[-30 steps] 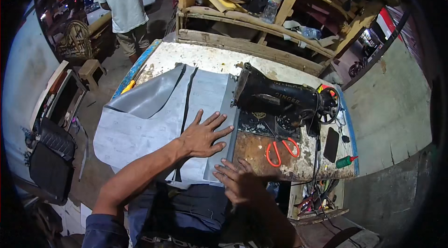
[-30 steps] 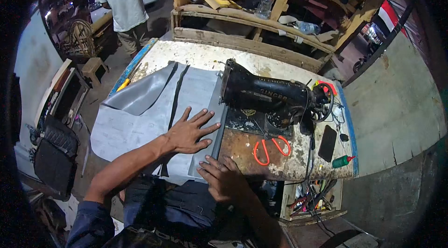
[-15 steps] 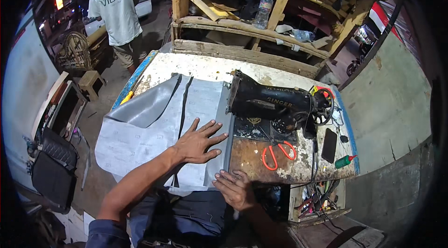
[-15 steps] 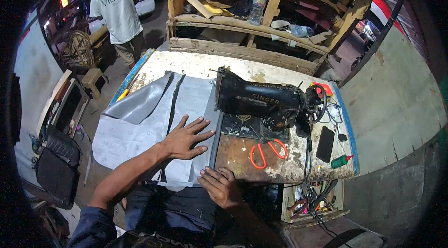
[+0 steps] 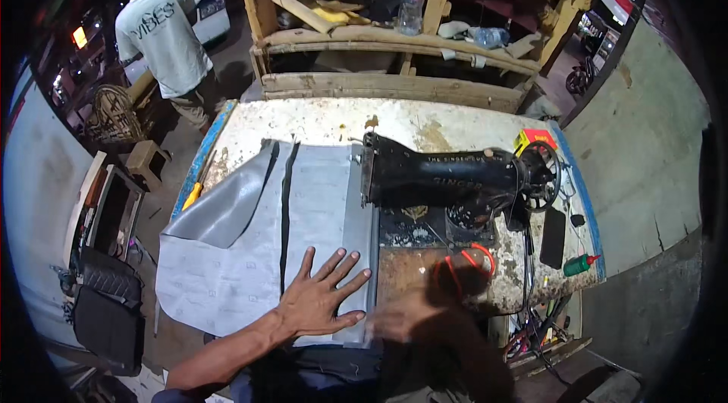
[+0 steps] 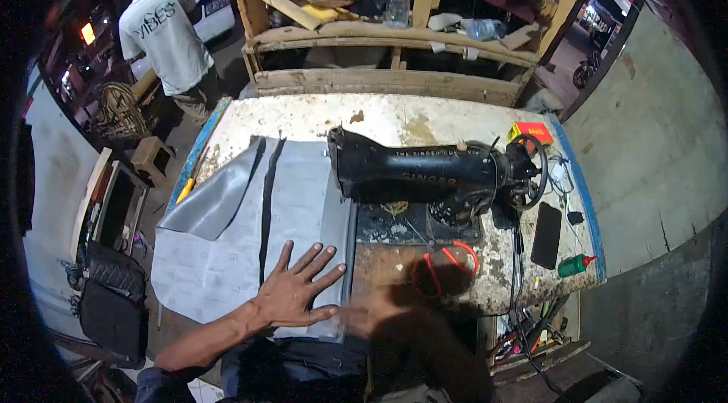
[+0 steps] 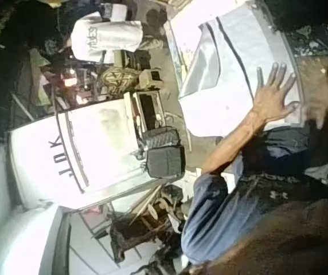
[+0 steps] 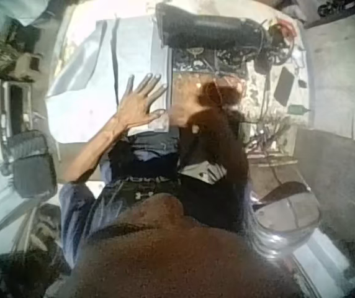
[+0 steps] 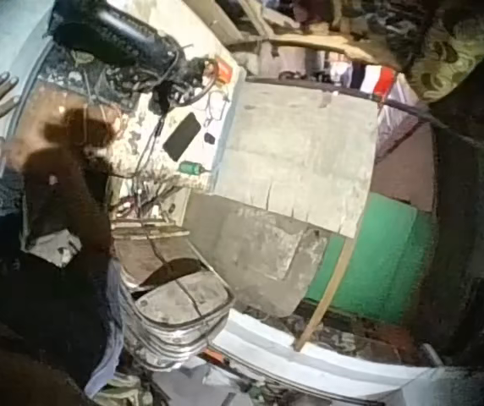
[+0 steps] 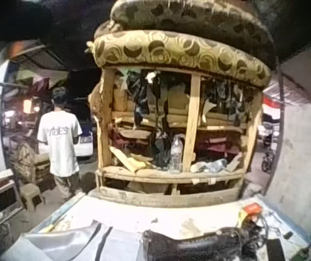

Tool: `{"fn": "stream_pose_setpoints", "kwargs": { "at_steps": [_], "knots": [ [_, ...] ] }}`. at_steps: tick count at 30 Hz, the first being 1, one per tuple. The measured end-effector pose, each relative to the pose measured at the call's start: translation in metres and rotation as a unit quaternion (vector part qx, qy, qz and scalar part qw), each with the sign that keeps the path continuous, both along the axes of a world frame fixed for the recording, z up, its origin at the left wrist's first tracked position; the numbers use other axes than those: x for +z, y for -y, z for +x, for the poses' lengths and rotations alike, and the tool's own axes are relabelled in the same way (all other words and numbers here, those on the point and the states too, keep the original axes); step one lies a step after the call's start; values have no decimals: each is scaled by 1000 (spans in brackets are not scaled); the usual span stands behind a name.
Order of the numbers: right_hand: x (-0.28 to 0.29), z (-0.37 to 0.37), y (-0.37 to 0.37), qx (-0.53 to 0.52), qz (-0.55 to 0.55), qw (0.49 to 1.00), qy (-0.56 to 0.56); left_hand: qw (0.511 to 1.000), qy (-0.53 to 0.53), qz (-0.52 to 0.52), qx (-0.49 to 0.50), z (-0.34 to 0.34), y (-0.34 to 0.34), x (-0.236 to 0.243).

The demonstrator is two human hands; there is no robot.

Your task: The person cuts fabric using scissors, folds and aligns the material by hand, and stitches it along the edge using a sewing machine.

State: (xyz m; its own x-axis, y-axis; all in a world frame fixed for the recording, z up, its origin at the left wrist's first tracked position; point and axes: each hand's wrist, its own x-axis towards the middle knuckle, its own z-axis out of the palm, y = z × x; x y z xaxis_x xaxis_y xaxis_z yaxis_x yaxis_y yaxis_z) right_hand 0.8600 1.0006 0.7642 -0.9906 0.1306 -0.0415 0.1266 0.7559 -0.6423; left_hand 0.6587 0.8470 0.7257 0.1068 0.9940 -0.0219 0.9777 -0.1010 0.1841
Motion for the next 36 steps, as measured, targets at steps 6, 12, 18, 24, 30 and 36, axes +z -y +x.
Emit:
{"fn": "stream_pose_setpoints", "kwargs": {
  "at_steps": [6, 12, 18, 24, 30, 36],
  "knots": [
    [-32, -128, -161, -368, 158, 914, -60, 1000, 5, -9, -22, 0, -11, 3],
    [-89, -198, -176, -213, 202, 949, -117, 999, -4, -33, 15, -10, -2, -4],
    [-105, -192, -181, -192, 232, 941, -157, 999, 18, -45, 3, -9, -1, -1],
    [-129, -181, -203, -207, 240, 932, -177, 998, 11, -63, -6, -21, -19, -3],
    [-118, -180, -206, -232, 234, 926, -181, 998, 16, -62, 2, -31, -30, -2],
    [-102, -176, -204, -250, 205, 929, -177, 999, 9, -38, -4, -43, -44, 0]
  ]
}}
